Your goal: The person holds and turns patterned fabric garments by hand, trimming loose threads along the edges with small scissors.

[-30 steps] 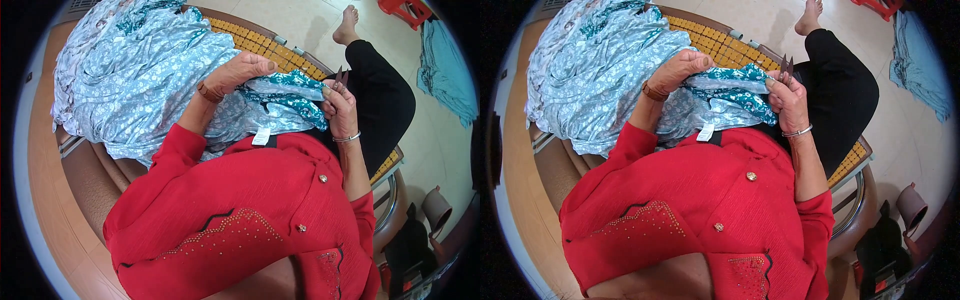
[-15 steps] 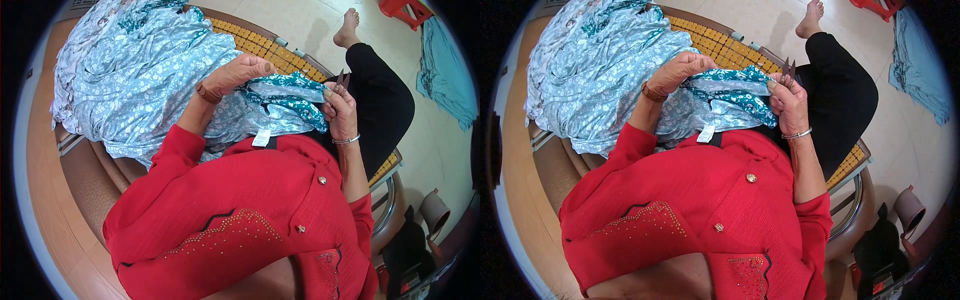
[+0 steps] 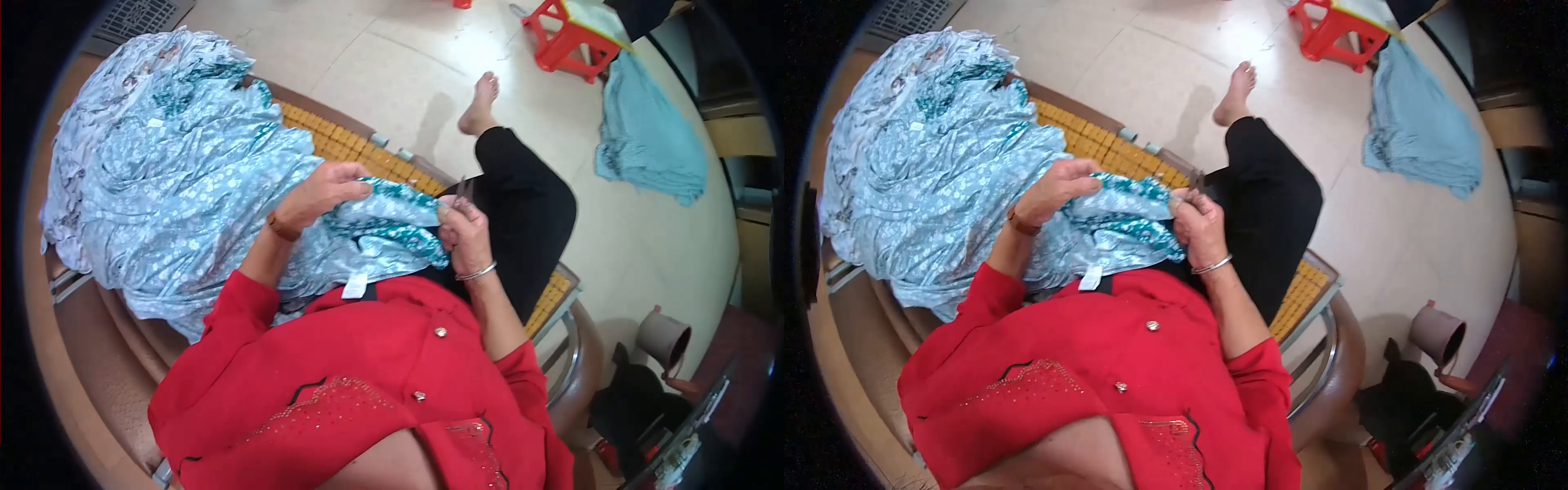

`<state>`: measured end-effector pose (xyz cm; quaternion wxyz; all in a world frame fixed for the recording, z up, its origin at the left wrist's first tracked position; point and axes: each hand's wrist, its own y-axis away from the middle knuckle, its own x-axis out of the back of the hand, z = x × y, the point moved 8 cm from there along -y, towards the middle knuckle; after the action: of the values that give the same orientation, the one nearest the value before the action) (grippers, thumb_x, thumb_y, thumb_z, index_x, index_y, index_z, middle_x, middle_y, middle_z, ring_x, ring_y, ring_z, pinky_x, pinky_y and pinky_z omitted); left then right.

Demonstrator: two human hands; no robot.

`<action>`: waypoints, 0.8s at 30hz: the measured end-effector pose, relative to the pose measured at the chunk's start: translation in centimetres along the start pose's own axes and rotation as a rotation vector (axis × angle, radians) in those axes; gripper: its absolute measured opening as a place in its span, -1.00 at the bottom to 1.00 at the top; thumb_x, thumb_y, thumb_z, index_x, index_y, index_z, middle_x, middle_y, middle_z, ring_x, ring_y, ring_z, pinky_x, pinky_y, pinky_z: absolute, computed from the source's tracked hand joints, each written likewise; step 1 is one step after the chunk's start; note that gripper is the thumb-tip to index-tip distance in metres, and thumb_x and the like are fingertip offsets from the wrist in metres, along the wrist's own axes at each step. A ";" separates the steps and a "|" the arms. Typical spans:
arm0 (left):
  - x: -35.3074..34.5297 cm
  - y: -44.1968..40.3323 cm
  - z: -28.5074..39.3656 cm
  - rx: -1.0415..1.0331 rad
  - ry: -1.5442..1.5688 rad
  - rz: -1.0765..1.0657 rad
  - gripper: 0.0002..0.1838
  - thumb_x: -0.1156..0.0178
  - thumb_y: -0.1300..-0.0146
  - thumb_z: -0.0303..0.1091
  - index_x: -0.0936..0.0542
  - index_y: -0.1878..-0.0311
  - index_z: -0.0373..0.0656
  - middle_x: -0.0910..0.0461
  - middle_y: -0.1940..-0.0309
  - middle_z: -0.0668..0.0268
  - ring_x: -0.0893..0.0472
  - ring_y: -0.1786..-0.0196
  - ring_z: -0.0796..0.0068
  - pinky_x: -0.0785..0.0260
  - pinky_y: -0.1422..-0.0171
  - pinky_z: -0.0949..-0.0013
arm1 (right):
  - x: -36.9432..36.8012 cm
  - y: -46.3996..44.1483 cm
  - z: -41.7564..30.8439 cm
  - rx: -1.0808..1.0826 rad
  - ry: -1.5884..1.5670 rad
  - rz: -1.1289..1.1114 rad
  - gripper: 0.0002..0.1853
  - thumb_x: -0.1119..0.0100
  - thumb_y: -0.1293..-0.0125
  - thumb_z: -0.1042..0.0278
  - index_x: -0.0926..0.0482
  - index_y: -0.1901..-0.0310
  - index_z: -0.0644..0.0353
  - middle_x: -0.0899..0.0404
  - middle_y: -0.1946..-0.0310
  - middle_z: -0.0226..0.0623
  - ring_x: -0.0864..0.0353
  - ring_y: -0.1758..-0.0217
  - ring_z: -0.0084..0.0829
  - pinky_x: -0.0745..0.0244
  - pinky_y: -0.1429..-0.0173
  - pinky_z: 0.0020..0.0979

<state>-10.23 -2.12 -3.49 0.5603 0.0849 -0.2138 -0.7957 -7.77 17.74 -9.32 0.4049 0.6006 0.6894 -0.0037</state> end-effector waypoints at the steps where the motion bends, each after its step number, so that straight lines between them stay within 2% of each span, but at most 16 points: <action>1: 0.0 0.3 0.9 -0.015 -0.077 0.027 -0.89 -0.11 -0.11 -0.42 -0.54 0.31 -0.22 -0.41 0.51 0.51 -0.29 0.45 0.74 -0.12 0.35 0.70 | 0.2 0.1 -0.1 0.007 -0.010 0.002 -0.88 -0.10 -0.11 0.48 -0.49 0.27 0.19 -0.23 0.71 -0.60 -0.02 0.75 -0.77 0.12 0.69 -0.70; 10: -0.7 0.4 -1.5 -0.073 0.218 -0.063 -0.91 -0.15 -0.12 -0.42 -0.54 0.32 -0.19 -0.39 0.56 0.55 -0.24 0.53 0.80 -0.03 0.47 0.72 | 0.0 -0.1 0.6 0.032 0.171 0.045 -0.89 -0.09 -0.13 0.47 -0.50 0.28 0.18 -0.26 0.70 -0.59 -0.04 0.74 -0.77 0.10 0.68 -0.70; 14: -0.7 1.4 -1.5 -0.070 0.330 -0.101 -0.93 -0.14 -0.12 -0.45 -0.54 0.31 -0.18 -0.40 0.55 0.55 -0.23 0.54 0.80 -0.02 0.48 0.73 | -1.0 -0.2 0.8 0.034 0.315 0.086 -0.89 -0.11 -0.11 0.44 -0.53 0.31 0.19 -0.37 0.62 -0.54 -0.15 0.70 -0.73 -0.03 0.64 -0.70; 19: -0.9 2.3 -0.8 -0.080 0.379 -0.154 -0.92 -0.13 -0.13 -0.48 -0.54 0.29 -0.21 -0.43 0.54 0.53 -0.25 0.55 0.80 -0.04 0.49 0.74 | -3.6 0.0 0.8 0.105 0.393 0.157 -0.87 -0.12 -0.11 0.42 -0.54 0.30 0.21 -0.41 0.59 -0.52 -0.21 0.64 -0.73 -0.12 0.57 -0.71; 24: -0.4 2.1 -0.4 -0.104 0.430 -0.071 -0.91 -0.11 -0.13 -0.51 -0.54 0.29 -0.25 -0.46 0.52 0.50 -0.29 0.54 0.79 -0.08 0.47 0.75 | -7.5 1.1 -1.5 0.256 0.350 0.109 -0.85 -0.16 -0.12 0.41 -0.52 0.25 0.21 -0.37 0.60 -0.56 -0.16 0.65 -0.76 -0.02 0.59 -0.75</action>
<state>-8.16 -2.42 -2.95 0.5682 0.2311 -0.0448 -0.7885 -8.08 12.62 -3.58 0.1989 0.6749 0.7097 0.0349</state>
